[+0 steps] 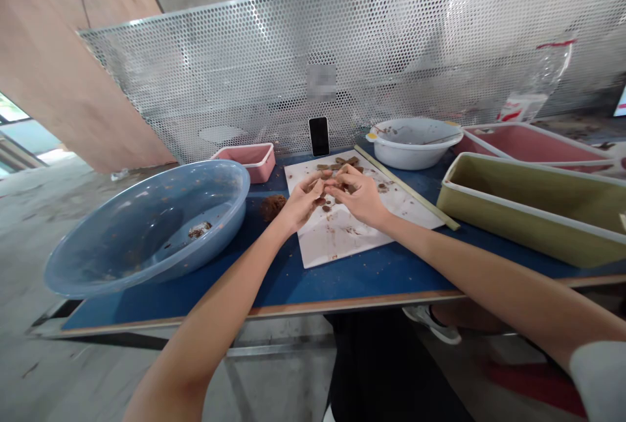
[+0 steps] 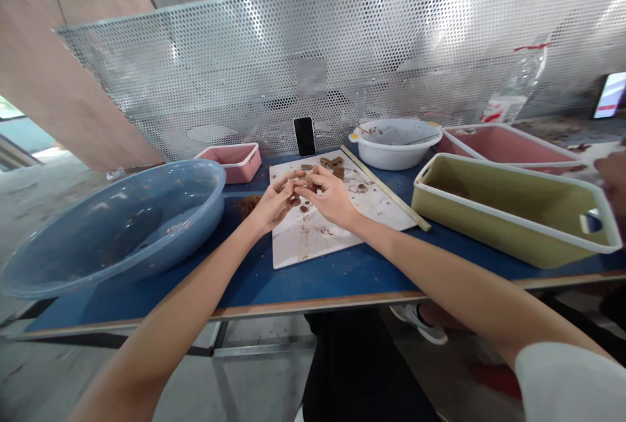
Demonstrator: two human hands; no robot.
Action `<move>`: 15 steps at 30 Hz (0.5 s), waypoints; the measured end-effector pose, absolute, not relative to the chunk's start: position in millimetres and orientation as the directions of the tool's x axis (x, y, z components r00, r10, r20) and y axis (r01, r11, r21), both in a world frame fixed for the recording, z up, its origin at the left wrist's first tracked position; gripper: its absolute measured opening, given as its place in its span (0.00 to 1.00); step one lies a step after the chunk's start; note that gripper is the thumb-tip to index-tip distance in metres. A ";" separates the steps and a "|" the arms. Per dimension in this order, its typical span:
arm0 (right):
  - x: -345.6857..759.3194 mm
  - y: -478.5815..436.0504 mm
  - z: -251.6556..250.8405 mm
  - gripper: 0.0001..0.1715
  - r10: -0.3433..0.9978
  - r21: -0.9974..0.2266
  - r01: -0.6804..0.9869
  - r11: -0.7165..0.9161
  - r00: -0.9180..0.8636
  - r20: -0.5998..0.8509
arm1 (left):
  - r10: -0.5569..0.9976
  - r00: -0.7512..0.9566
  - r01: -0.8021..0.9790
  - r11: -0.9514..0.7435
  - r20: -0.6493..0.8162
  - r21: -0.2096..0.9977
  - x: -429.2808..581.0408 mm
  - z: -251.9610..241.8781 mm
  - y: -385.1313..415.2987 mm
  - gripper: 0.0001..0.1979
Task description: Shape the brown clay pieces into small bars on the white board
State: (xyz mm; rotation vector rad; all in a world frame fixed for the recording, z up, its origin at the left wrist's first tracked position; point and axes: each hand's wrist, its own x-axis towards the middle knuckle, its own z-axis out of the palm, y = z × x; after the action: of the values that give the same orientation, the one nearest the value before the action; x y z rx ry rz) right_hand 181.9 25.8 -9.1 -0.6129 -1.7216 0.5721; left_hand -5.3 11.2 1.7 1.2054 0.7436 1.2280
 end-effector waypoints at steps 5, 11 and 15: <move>182.3 27.0 -9.8 0.23 0.681 -0.675 0.107 0.730 -0.187 0.708 | 0.962 0.234 -0.285 -0.074 0.144 0.956 -1.9 3.1 11.1 0.33; 185.7 33.0 -12.5 0.22 0.652 -0.629 0.181 0.756 -0.121 0.749 | 0.977 0.175 -0.304 -0.064 0.122 0.951 -0.4 0.6 16.3 0.31; 193.6 43.2 -15.4 0.20 0.532 -0.474 0.295 0.830 -0.160 0.832 | 0.980 0.157 -0.271 -0.073 0.119 0.960 -3.5 1.3 16.6 0.30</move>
State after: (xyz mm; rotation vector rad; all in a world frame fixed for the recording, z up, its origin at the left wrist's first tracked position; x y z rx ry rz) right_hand 193.6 43.2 -15.4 -0.6382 -1.7593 0.2349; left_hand -3.5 16.6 1.3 1.1553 0.8395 1.2651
